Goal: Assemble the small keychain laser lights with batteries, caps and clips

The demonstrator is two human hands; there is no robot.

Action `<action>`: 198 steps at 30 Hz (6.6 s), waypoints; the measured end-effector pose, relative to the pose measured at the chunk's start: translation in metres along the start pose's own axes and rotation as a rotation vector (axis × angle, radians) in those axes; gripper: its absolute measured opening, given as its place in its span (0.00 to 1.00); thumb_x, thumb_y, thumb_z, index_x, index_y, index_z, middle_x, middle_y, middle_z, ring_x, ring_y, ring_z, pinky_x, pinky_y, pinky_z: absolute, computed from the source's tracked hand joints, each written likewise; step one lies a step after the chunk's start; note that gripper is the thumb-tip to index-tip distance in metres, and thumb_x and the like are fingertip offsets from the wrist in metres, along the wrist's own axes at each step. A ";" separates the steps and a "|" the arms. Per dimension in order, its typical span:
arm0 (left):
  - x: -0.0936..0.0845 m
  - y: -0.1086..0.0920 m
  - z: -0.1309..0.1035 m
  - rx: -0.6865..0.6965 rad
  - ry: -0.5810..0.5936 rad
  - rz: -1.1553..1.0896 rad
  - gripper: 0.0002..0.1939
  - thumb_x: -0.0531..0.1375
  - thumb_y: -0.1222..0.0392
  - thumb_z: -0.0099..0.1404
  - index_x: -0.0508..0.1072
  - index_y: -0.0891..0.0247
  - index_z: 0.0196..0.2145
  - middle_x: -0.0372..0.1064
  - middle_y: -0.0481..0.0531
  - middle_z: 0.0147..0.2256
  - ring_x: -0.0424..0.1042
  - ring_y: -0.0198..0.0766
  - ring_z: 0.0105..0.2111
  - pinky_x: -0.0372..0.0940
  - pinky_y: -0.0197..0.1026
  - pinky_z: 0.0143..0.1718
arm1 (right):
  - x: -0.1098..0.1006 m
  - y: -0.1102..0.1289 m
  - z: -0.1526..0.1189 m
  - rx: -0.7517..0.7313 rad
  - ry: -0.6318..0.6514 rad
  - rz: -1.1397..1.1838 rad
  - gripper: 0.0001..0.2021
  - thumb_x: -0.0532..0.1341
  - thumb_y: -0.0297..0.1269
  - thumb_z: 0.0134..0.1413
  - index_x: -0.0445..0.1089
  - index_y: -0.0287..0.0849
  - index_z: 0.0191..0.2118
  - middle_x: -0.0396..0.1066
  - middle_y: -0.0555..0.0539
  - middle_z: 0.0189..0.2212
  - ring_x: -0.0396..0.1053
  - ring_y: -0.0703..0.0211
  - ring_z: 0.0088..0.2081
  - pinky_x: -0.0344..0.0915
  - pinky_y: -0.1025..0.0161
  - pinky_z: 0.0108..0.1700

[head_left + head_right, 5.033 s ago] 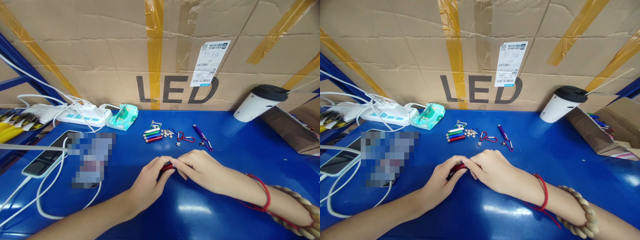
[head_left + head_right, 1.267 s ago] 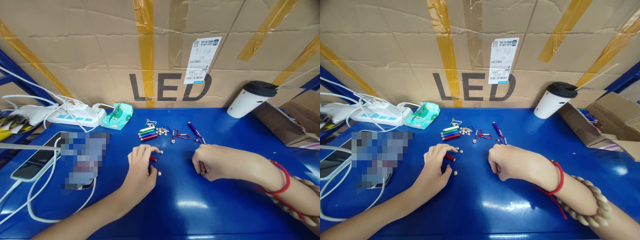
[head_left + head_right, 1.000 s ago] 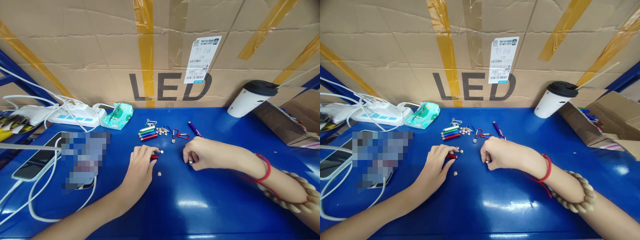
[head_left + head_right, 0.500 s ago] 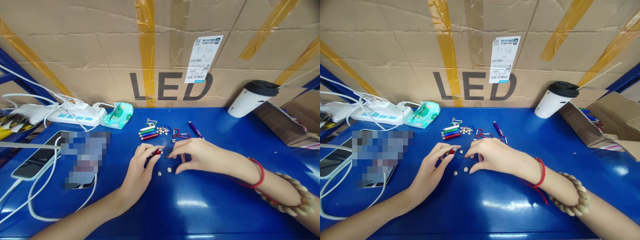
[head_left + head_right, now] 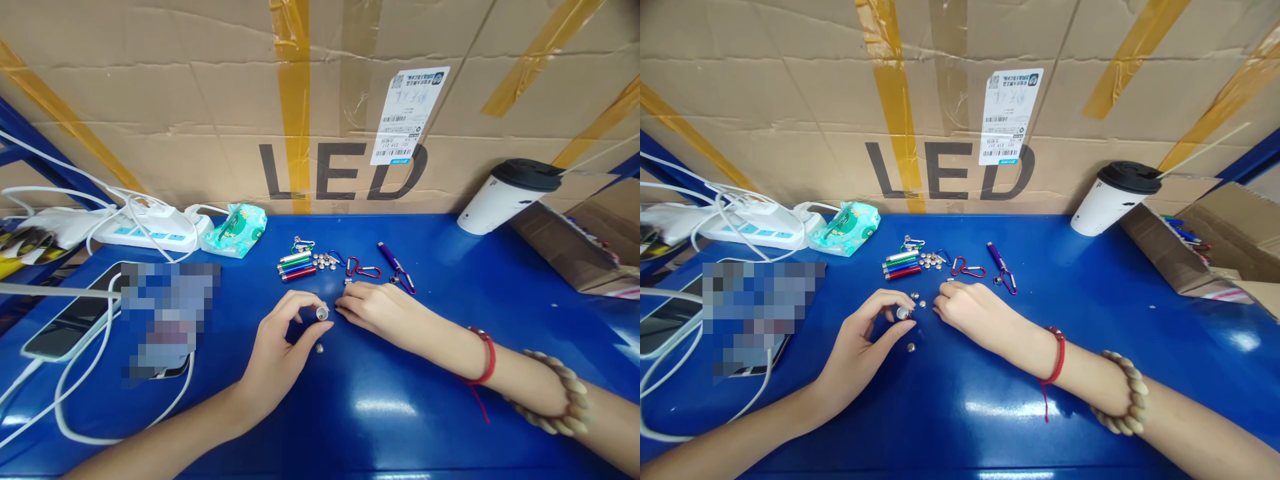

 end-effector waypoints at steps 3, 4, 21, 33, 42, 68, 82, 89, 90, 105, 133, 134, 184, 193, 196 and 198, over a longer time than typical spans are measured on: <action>0.000 0.003 0.000 -0.046 -0.015 -0.029 0.03 0.57 0.63 0.60 0.71 0.60 0.33 0.70 0.47 0.33 0.65 0.35 0.32 0.65 0.33 0.30 | 0.000 -0.003 0.001 -0.012 0.032 -0.022 0.09 0.53 0.28 0.60 0.71 0.36 0.32 0.70 0.45 0.30 0.70 0.57 0.32 0.65 0.63 0.33; 0.000 0.003 0.000 -0.047 -0.014 -0.036 0.04 0.57 0.63 0.61 0.71 0.60 0.33 0.71 0.47 0.32 0.66 0.35 0.32 0.65 0.33 0.30 | -0.003 -0.002 0.000 -0.029 0.016 0.029 0.09 0.53 0.29 0.60 0.71 0.37 0.33 0.70 0.46 0.30 0.70 0.58 0.32 0.65 0.63 0.33; 0.009 0.002 -0.005 0.054 0.081 -0.095 0.07 0.57 0.63 0.62 0.72 0.62 0.38 0.69 0.47 0.27 0.69 0.33 0.25 0.65 0.32 0.29 | -0.057 0.022 -0.016 -0.132 -0.491 0.454 0.04 0.59 0.29 0.56 0.71 0.36 0.37 0.70 0.46 0.34 0.69 0.66 0.35 0.68 0.68 0.39; 0.008 0.030 0.011 -0.153 -0.003 -0.300 0.04 0.50 0.63 0.66 0.63 0.62 0.35 0.68 0.48 0.32 0.69 0.35 0.36 0.62 0.36 0.40 | -0.040 0.029 -0.009 -0.066 -0.377 0.221 0.09 0.56 0.35 0.59 0.70 0.41 0.42 0.70 0.48 0.36 0.68 0.65 0.35 0.65 0.69 0.35; 0.000 0.031 0.012 -0.164 -0.144 -0.412 0.04 0.52 0.62 0.65 0.65 0.63 0.37 0.69 0.49 0.31 0.70 0.35 0.35 0.64 0.37 0.40 | 0.013 0.118 -0.017 -0.424 -0.073 0.002 0.12 0.50 0.31 0.62 0.67 0.41 0.47 0.70 0.51 0.40 0.63 0.63 0.33 0.59 0.65 0.28; 0.001 0.016 0.005 -0.129 -0.007 -0.136 0.09 0.53 0.61 0.65 0.70 0.62 0.40 0.67 0.49 0.32 0.65 0.36 0.32 0.60 0.36 0.34 | -0.013 -0.018 0.009 0.070 -0.324 0.442 0.12 0.59 0.23 0.53 0.71 0.37 0.43 0.76 0.45 0.36 0.74 0.59 0.37 0.71 0.62 0.41; 0.004 0.005 0.004 0.022 0.035 -0.063 0.07 0.56 0.64 0.62 0.74 0.62 0.36 0.70 0.50 0.31 0.66 0.37 0.30 0.61 0.37 0.34 | -0.058 0.001 -0.003 0.075 -0.517 0.756 0.13 0.64 0.27 0.48 0.72 0.42 0.42 0.76 0.49 0.33 0.75 0.63 0.32 0.74 0.66 0.39; 0.003 0.003 0.004 0.049 0.036 -0.120 0.07 0.56 0.65 0.63 0.73 0.61 0.37 0.70 0.49 0.32 0.66 0.35 0.30 0.60 0.35 0.32 | -0.066 0.008 -0.005 0.008 -0.499 0.636 0.09 0.62 0.28 0.52 0.71 0.41 0.41 0.75 0.49 0.33 0.74 0.62 0.35 0.73 0.66 0.40; 0.002 0.003 0.004 0.052 0.028 -0.122 0.06 0.56 0.66 0.63 0.72 0.60 0.36 0.70 0.48 0.32 0.66 0.35 0.30 0.60 0.34 0.32 | -0.069 0.010 -0.006 -0.019 -0.512 0.584 0.07 0.62 0.29 0.52 0.72 0.41 0.39 0.74 0.48 0.34 0.73 0.62 0.36 0.72 0.65 0.41; 0.002 0.003 0.001 0.082 0.012 -0.124 0.06 0.57 0.69 0.61 0.71 0.60 0.34 0.69 0.48 0.31 0.65 0.35 0.30 0.60 0.34 0.32 | -0.064 0.033 -0.007 -0.147 -0.433 -0.033 0.10 0.55 0.38 0.59 0.73 0.43 0.33 0.71 0.46 0.42 0.68 0.57 0.43 0.65 0.60 0.43; 0.002 0.005 0.000 0.065 0.009 -0.055 0.08 0.57 0.71 0.59 0.70 0.59 0.33 0.72 0.43 0.31 0.69 0.32 0.31 0.60 0.32 0.37 | -0.057 0.041 -0.007 -0.189 -0.421 -0.203 0.08 0.55 0.34 0.60 0.71 0.44 0.35 0.71 0.49 0.43 0.68 0.60 0.40 0.62 0.66 0.34; 0.003 0.006 0.000 0.056 0.014 -0.074 0.07 0.57 0.71 0.60 0.69 0.59 0.33 0.72 0.43 0.31 0.69 0.32 0.32 0.61 0.32 0.37 | -0.058 0.038 -0.007 -0.182 -0.418 -0.127 0.08 0.55 0.37 0.60 0.71 0.43 0.35 0.71 0.48 0.42 0.68 0.61 0.40 0.63 0.67 0.35; 0.010 0.014 0.002 -0.120 0.078 -0.137 0.05 0.60 0.64 0.58 0.72 0.62 0.35 0.72 0.46 0.28 0.67 0.34 0.27 0.61 0.34 0.30 | -0.059 0.005 -0.001 -0.053 -0.468 0.373 0.04 0.61 0.34 0.54 0.71 0.41 0.33 0.73 0.48 0.32 0.68 0.61 0.35 0.64 0.62 0.40; 0.008 0.008 0.003 -0.044 0.053 -0.116 0.04 0.60 0.64 0.57 0.75 0.63 0.32 0.71 0.47 0.27 0.64 0.32 0.24 0.62 0.33 0.27 | -0.054 0.019 -0.004 -0.151 -0.416 0.287 0.06 0.58 0.33 0.57 0.73 0.41 0.34 0.72 0.48 0.34 0.68 0.62 0.37 0.66 0.62 0.40; 0.009 0.009 0.002 -0.044 0.064 -0.100 0.04 0.60 0.64 0.58 0.75 0.63 0.32 0.70 0.46 0.26 0.63 0.32 0.23 0.62 0.33 0.27 | -0.051 0.020 -0.003 -0.137 -0.355 0.310 0.06 0.58 0.33 0.57 0.73 0.42 0.35 0.72 0.47 0.36 0.68 0.62 0.38 0.66 0.62 0.42; 0.009 0.010 0.002 -0.044 0.069 -0.096 0.04 0.60 0.64 0.58 0.75 0.63 0.32 0.70 0.46 0.26 0.62 0.31 0.23 0.62 0.33 0.27 | -0.050 0.021 -0.003 -0.128 -0.309 0.328 0.07 0.57 0.33 0.57 0.73 0.42 0.35 0.71 0.47 0.37 0.67 0.62 0.39 0.66 0.62 0.43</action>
Point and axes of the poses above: each hand's wrist, its own z-axis towards the middle knuckle, its own x-axis out of the palm, y = z × x, the point moved 8 cm from there along z, towards the middle knuckle
